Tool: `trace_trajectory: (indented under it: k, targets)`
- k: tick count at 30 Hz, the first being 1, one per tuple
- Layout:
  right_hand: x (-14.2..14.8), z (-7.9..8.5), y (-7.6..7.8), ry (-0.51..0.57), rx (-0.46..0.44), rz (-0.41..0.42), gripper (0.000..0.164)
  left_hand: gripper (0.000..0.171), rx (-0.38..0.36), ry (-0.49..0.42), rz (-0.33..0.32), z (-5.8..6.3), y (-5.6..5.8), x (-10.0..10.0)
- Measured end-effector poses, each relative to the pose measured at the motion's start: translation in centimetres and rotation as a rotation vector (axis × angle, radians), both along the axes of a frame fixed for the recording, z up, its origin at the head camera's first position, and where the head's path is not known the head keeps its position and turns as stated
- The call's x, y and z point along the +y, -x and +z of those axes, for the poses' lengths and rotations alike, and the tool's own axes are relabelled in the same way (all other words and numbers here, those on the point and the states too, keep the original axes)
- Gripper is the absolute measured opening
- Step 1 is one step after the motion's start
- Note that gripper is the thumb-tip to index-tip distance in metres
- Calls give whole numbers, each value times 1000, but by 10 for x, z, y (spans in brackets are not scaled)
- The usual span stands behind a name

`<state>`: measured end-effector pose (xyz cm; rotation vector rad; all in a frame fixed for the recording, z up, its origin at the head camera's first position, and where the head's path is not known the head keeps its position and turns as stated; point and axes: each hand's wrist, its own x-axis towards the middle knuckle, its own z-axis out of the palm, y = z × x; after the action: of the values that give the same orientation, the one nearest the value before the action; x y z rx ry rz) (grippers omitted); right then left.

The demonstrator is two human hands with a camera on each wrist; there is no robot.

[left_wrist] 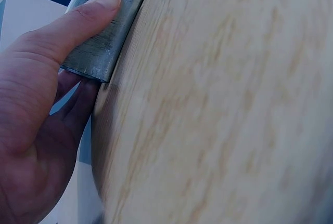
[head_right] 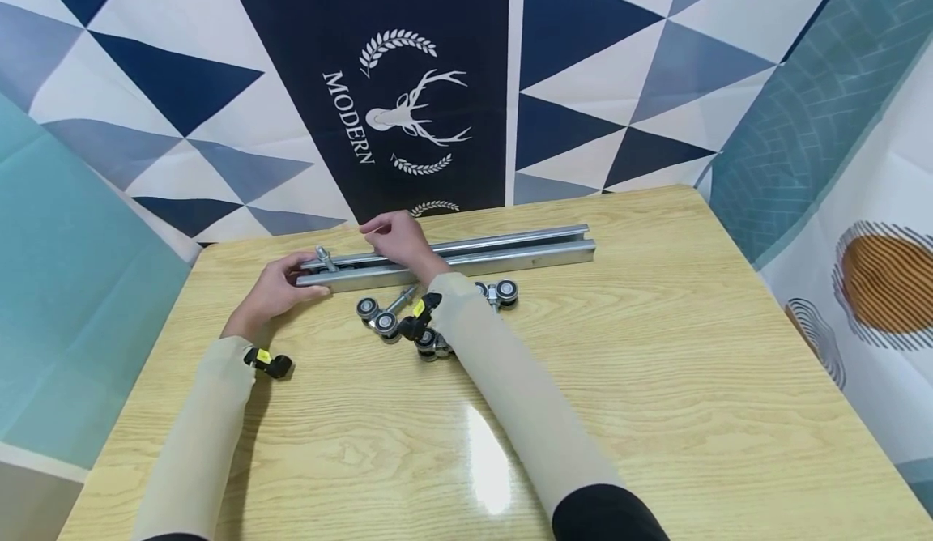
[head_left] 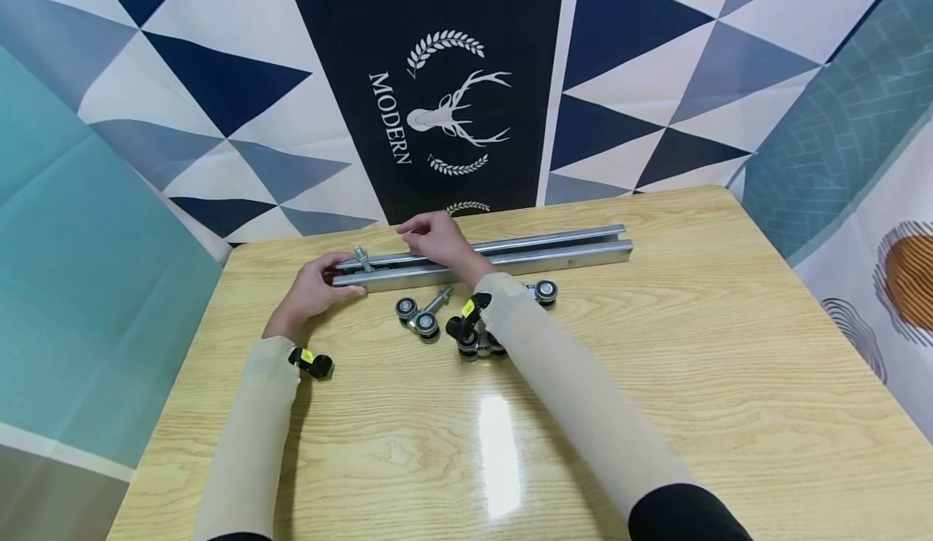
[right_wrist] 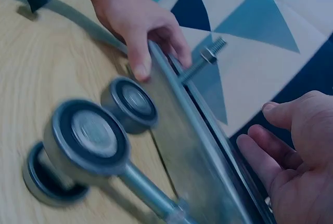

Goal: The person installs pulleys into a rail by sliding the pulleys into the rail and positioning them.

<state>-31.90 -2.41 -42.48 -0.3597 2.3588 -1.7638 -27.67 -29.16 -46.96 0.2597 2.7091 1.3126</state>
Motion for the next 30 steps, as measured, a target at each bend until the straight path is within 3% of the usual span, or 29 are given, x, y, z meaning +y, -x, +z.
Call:
trace_trajectory:
  k: [7,24,30]
  targets:
    - [26,2,11,23,-50,-47,21,68,-2,0,2,1,-2,0]
    - [81,24,25,-67,46,-80,23,70,1,-3,0,0,-1,-1]
    - [104,28,29,-108,41,-108,24,69,-1,-7,-4,1,-1,-1]
